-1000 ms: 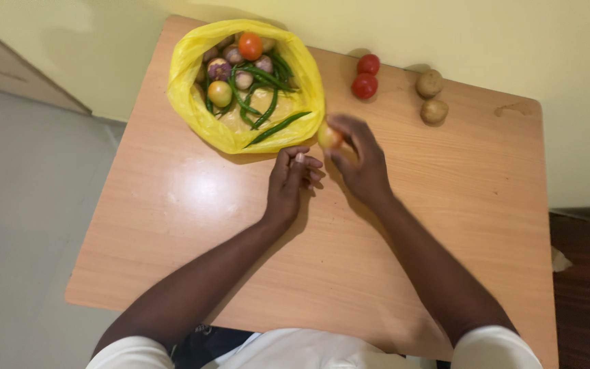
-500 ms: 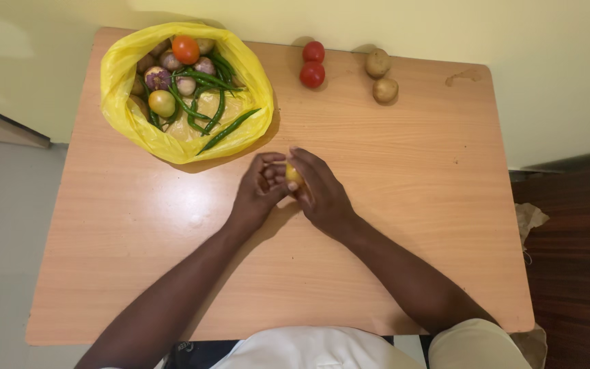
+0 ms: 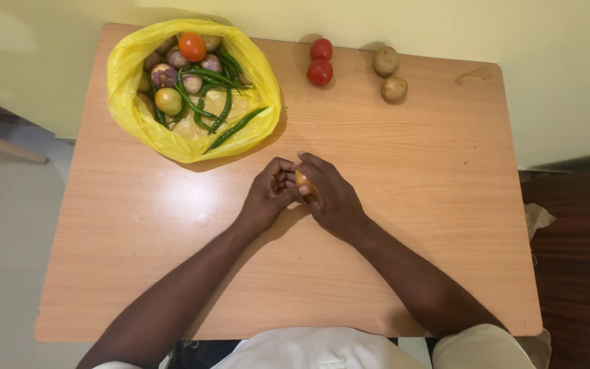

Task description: The person picks up tomatoes, potatoes, and an onion one at a time from a bag, rotates them by hand, and places them onto the table surface.

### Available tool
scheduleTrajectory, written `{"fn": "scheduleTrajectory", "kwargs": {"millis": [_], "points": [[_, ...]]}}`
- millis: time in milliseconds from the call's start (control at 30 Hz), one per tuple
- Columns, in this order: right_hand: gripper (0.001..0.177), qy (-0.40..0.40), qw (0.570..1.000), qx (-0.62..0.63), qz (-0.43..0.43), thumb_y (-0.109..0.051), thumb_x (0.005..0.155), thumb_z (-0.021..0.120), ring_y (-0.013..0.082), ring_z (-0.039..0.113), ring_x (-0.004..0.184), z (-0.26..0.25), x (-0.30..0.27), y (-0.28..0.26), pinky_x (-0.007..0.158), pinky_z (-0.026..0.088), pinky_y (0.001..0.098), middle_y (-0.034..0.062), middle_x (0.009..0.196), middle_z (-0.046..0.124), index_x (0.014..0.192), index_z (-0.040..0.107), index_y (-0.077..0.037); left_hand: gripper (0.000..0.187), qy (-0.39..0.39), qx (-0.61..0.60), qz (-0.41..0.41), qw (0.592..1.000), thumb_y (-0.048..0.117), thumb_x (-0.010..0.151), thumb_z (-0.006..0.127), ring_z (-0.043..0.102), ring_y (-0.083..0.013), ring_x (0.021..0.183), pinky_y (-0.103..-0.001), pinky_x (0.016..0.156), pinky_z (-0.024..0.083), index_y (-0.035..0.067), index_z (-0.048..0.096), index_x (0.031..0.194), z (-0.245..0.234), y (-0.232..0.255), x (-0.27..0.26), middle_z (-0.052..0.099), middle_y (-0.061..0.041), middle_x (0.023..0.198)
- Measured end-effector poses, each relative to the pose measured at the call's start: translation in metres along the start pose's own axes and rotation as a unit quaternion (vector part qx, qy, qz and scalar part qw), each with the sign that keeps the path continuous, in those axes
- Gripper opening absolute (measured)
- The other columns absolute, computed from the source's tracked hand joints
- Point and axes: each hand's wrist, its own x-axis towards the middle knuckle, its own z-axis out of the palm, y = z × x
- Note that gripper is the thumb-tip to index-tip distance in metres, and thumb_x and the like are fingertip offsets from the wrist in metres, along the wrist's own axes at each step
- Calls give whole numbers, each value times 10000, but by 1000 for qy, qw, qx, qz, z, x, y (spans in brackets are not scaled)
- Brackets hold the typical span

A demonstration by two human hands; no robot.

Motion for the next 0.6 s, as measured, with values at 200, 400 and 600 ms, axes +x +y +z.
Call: {"fn": "scheduleTrajectory", "kwargs": {"millis": [200,400,600], "points": [[655,-30,999,32,25,-32,836,748,383,558,1333,-7,3,-5,1039,539,440,176,1492,497,1436,485,-53,464,26,-15,58,998,2,858,735,649,-138,1056,-288,931,582,8,505,1261,2,1,2,630,-70,1139],[591,23,998,-20,-61,-79,941,753,322,583,1367,-2,-2,2,1077,582,382,120,1521,495,1456,465,-115,266,7,3,13,1000,68,1062,648,647,-178,1011,-308,890,548,-22,582,1303,-3,0,-2,662,-115,1093],[743,-33,998,32,33,34,804,773,397,554,1322,-6,3,-6,1008,547,439,201,1498,475,1465,438,-12,394,15,12,57,998,53,906,729,646,-163,1048,-307,947,554,9,530,1244,4,5,-1,651,-91,1129]]}}
